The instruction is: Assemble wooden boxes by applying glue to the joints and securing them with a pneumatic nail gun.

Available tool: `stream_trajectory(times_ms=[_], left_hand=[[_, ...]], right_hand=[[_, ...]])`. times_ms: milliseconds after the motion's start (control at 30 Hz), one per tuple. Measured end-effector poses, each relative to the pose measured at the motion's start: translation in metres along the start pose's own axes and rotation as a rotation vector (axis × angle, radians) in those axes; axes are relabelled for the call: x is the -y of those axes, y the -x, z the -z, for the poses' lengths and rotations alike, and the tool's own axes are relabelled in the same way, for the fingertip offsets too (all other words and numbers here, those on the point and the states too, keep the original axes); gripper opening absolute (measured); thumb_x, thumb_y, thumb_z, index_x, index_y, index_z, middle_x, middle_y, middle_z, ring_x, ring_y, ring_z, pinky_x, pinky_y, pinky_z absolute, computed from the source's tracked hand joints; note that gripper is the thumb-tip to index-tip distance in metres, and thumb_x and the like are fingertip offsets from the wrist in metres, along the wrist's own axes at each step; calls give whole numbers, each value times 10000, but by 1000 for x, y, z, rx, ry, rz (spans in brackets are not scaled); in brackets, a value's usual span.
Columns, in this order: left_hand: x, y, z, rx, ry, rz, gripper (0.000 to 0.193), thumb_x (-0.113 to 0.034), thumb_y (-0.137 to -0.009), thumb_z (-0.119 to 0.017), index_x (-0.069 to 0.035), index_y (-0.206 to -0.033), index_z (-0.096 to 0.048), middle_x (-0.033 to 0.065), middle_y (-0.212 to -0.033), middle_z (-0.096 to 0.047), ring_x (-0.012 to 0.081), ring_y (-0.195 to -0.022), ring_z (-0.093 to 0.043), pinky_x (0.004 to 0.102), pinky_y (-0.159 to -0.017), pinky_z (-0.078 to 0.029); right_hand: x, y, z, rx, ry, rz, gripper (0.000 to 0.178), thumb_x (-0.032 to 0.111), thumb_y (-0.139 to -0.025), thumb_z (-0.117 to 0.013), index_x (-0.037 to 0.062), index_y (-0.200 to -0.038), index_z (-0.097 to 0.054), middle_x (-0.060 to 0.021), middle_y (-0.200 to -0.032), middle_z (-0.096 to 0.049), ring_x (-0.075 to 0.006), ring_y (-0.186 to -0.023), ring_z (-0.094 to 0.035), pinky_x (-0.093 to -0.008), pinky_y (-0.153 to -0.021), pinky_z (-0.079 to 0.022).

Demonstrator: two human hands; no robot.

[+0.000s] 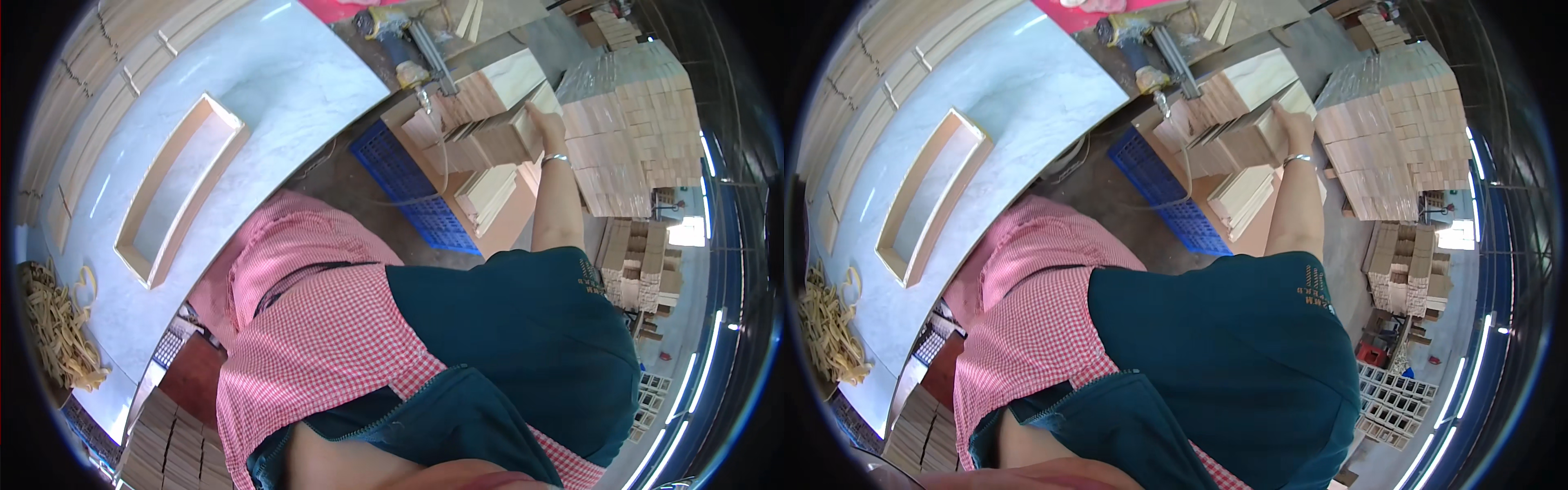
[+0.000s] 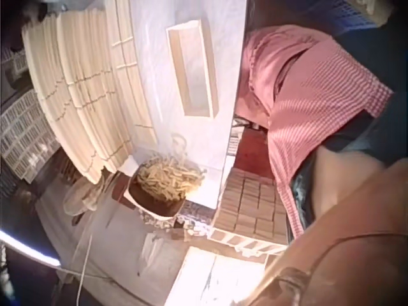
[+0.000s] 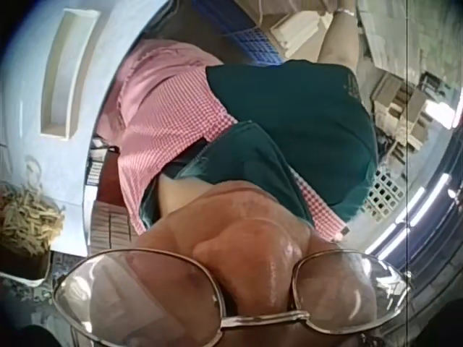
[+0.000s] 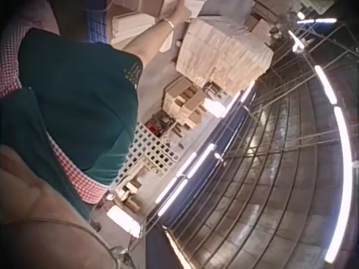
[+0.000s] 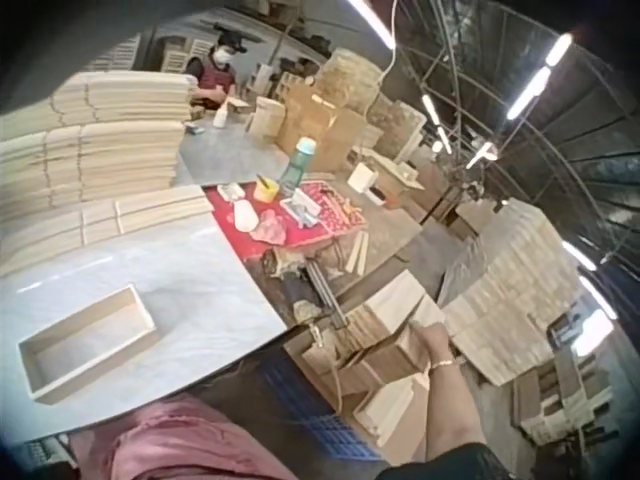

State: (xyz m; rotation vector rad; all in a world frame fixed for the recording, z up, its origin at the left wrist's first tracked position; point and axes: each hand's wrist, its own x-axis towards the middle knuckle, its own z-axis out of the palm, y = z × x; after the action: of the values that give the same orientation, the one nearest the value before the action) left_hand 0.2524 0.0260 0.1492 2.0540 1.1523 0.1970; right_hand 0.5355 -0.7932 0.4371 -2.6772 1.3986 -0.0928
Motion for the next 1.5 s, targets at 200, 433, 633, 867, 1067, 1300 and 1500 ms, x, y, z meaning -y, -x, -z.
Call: stream_trajectory(times_ms=[200,433,633,867,1067,1300,1500], left_hand=[[-17,-12,-8,-121,116,6,349,-276,-976,-662,27,-1135,-729,150,-1060,-751,268,-960,-692,318,-881,-529],[-33,70,97,-455,94,179,352,-272,-966,-681,30,-1141,-728,142,-1072,-749,254,-965,-686,292,-896,-526],[-265,90,132,-147,775,91,324,-186,-1006,-607,4,-1266,-645,123,-1108,-691,202,-957,-674,293,-838,-540],[-263,98,123,358,1144,65,377,-163,-1028,-629,103,-1292,-590,206,-1082,-697,250,-903,-738,283,-782,-645],[-238,94,119,298,1379,189,377,-127,-1004,-657,115,-1286,-593,197,-1033,-710,213,-876,-739,251,-768,-645],[-245,55,121,144,876,-31,341,-151,-944,-738,72,-1197,-684,137,-991,-729,172,-830,-714,244,-745,-603],[-240,34,107,-95,224,-285,307,-160,-878,-791,18,-1125,-753,97,-991,-738,161,-787,-677,250,-702,-554]], right_hand=[[3,51,26,-213,-380,-30,824,509,-767,-743,-142,-1254,-607,-326,-1218,-665,-428,-1128,-669,-436,-985,-530],[116,96,47,-375,-529,550,774,412,-792,-813,-45,-1367,-570,-207,-1303,-655,-347,-1190,-632,-382,-1022,-498],[258,310,31,175,-548,1745,790,173,-705,-829,45,-1434,-551,-145,-1493,-530,-313,-1346,-526,-425,-1118,-436],[304,425,7,627,-382,2386,844,200,-638,-881,68,-1407,-560,-127,-1499,-503,-327,-1311,-531,-437,-1118,-442],[323,413,4,397,-98,2363,871,234,-637,-903,87,-1421,-553,-111,-1506,-502,-307,-1329,-504,-430,-1164,-384],[381,379,-2,372,-239,2290,816,228,-674,-886,73,-1410,-572,-98,-1493,-529,-296,-1313,-518,-429,-1173,-365],[399,384,-6,345,-245,2331,769,223,-685,-872,71,-1387,-597,-78,-1478,-557,-288,-1295,-539,-426,-1161,-371]])
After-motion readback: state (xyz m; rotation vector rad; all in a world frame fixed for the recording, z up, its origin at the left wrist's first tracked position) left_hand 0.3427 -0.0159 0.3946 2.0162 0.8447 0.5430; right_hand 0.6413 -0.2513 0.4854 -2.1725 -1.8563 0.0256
